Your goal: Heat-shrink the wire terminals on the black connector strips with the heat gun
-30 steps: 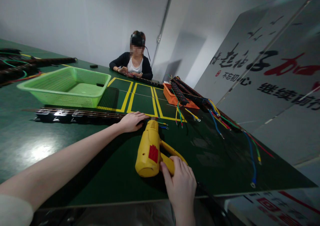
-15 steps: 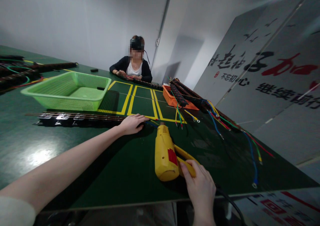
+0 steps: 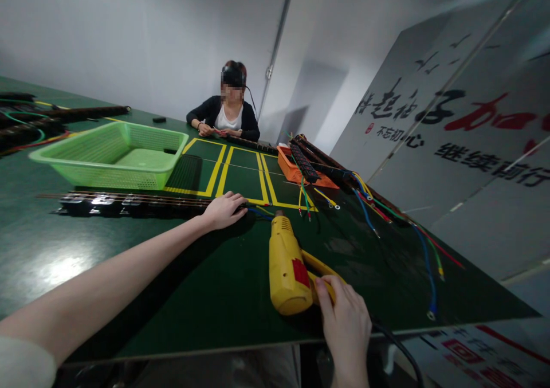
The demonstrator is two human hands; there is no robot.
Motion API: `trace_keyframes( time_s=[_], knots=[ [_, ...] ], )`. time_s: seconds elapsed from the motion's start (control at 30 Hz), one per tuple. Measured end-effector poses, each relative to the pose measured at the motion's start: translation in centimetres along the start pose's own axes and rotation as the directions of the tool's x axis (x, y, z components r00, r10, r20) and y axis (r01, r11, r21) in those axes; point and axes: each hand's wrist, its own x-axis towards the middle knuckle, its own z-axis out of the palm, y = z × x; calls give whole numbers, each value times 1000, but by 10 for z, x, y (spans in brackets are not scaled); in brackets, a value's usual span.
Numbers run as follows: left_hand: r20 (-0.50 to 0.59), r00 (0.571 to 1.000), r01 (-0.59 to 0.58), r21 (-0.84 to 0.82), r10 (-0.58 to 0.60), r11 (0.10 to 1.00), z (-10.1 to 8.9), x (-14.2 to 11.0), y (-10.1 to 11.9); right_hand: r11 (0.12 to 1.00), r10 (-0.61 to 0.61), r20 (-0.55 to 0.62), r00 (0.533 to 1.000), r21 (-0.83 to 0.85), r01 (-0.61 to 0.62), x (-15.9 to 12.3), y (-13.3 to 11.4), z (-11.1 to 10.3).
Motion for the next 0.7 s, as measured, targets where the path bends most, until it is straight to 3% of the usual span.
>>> trace_keyframes(
  time_s=[0.5,0.7],
  knots=[
    [16,999,-40,0,40,999,0,-1,-1,994,-108,34,994,39,107,-6,-52,14],
    [40,996,83,18,-84,996,2,1,2,990,-125,49,991,78,121,-7,-56,15]
  ],
)
